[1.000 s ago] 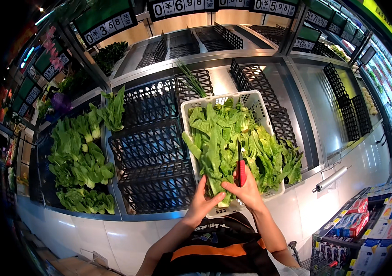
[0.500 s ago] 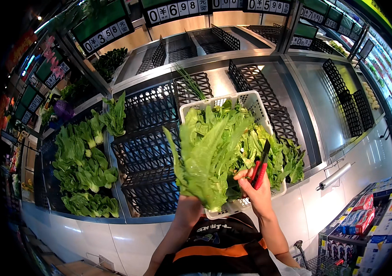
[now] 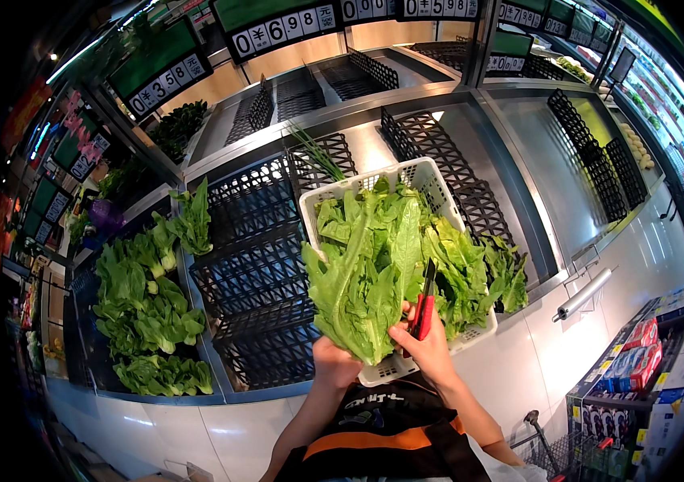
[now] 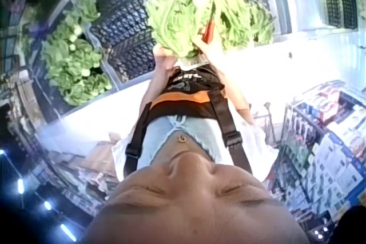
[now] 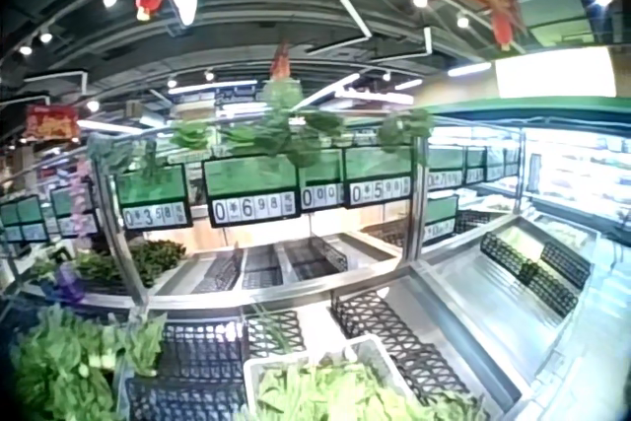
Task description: The person picks up a white crate containing green leafy vegetables and places it on a supermarket display rack. Using red scissors, the person trims the roots and stems of individual vegetable plants and places some trimmed bunches onto an adjacent rack.
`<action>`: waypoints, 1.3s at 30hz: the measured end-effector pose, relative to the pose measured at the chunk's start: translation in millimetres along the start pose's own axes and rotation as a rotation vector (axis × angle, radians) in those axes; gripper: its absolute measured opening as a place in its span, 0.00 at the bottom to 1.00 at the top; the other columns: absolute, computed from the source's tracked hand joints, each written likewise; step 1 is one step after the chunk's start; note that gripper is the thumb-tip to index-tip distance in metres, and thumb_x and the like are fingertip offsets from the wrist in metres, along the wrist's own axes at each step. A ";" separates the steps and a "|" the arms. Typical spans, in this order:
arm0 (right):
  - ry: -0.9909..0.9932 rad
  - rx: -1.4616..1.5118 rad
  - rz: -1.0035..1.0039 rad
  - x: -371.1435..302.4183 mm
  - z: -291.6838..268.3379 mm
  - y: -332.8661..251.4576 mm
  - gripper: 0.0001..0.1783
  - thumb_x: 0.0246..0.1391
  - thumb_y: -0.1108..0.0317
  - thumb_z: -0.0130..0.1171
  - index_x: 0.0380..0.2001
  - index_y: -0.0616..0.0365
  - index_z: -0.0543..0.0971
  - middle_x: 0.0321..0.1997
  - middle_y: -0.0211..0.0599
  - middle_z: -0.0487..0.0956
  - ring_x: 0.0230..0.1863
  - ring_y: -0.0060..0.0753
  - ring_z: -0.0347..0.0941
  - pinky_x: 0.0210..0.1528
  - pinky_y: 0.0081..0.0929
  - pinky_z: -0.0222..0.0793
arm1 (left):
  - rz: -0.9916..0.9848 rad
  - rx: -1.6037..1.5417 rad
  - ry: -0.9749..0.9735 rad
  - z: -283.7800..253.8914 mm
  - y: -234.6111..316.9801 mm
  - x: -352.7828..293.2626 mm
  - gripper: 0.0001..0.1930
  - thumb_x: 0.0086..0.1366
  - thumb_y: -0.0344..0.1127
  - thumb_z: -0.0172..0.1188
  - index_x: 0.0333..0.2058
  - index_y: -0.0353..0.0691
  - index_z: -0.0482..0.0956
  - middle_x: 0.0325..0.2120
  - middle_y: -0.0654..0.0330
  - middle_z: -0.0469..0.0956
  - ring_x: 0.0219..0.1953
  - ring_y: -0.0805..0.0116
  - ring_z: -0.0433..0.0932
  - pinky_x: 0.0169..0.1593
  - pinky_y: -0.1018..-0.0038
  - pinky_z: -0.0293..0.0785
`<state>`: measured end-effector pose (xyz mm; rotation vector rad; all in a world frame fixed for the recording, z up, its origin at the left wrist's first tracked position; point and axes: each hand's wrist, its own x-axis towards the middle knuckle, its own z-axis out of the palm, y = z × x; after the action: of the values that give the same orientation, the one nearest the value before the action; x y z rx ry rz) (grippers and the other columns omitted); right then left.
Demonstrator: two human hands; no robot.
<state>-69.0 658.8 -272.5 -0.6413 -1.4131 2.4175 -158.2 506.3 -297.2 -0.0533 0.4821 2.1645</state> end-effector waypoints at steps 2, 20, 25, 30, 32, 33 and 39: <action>0.030 -0.047 -0.045 1.4 -2.6 4.2 0.24 0.53 0.75 0.66 0.49 0.59 0.66 0.37 0.25 0.67 0.33 0.16 0.69 0.35 0.16 0.68 | -0.047 -0.039 0.058 -4.7 -0.4 1.0 0.27 0.68 0.38 0.42 0.62 0.28 0.58 0.62 0.45 0.62 0.64 0.48 0.62 0.67 0.54 0.55; 0.174 -0.635 -0.373 6.2 -2.5 15.5 0.22 0.48 0.70 0.70 0.44 0.62 0.71 0.37 0.36 0.78 0.37 0.30 0.77 0.41 0.27 0.72 | -0.083 0.308 0.212 -54.8 -6.8 -14.3 0.35 0.59 0.39 0.60 0.63 0.37 0.57 0.64 0.49 0.59 0.65 0.52 0.60 0.67 0.52 0.55; 0.081 -0.732 -0.300 -8.5 1.6 28.8 0.20 0.48 0.68 0.70 0.37 0.60 0.70 0.32 0.42 0.80 0.31 0.43 0.78 0.35 0.33 0.73 | -0.092 0.062 0.209 -44.5 -8.0 -0.6 0.28 0.55 0.35 0.57 0.55 0.33 0.67 0.55 0.49 0.71 0.60 0.55 0.67 0.65 0.59 0.60; 0.020 -0.966 -0.623 -6.0 14.1 32.9 0.20 0.42 0.75 0.68 0.37 0.59 0.69 0.40 0.42 0.78 0.40 0.48 0.75 0.39 0.36 0.72 | 0.065 0.145 0.169 -59.3 -14.4 -1.2 0.26 0.54 0.34 0.55 0.53 0.30 0.69 0.53 0.51 0.72 0.57 0.56 0.69 0.65 0.62 0.58; 0.024 -1.041 -0.680 -3.6 17.1 33.8 0.21 0.38 0.78 0.65 0.38 0.58 0.69 0.42 0.39 0.77 0.43 0.47 0.74 0.39 0.36 0.72 | 0.155 0.156 0.076 -52.9 -16.3 -0.5 0.26 0.54 0.33 0.55 0.52 0.31 0.69 0.52 0.53 0.73 0.57 0.58 0.69 0.65 0.63 0.58; 0.029 -1.054 -0.692 -3.1 20.3 33.1 0.22 0.38 0.78 0.65 0.38 0.58 0.69 0.43 0.39 0.76 0.43 0.47 0.74 0.39 0.36 0.72 | 0.226 0.181 0.001 -50.6 -17.6 -1.2 0.25 0.53 0.33 0.55 0.52 0.31 0.70 0.52 0.53 0.73 0.57 0.58 0.69 0.65 0.63 0.57; -0.003 -1.036 -0.656 5.0 31.3 28.7 0.21 0.37 0.76 0.67 0.36 0.60 0.70 0.39 0.44 0.76 0.40 0.51 0.73 0.40 0.39 0.70 | 0.145 -0.008 0.124 -51.3 -3.1 1.6 0.29 0.52 0.26 0.52 0.56 0.35 0.67 0.53 0.55 0.72 0.57 0.57 0.68 0.65 0.59 0.57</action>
<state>-89.2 623.4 -285.3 -0.2572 -2.3653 1.0961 -163.8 490.7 -345.9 -0.1624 0.5633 2.3152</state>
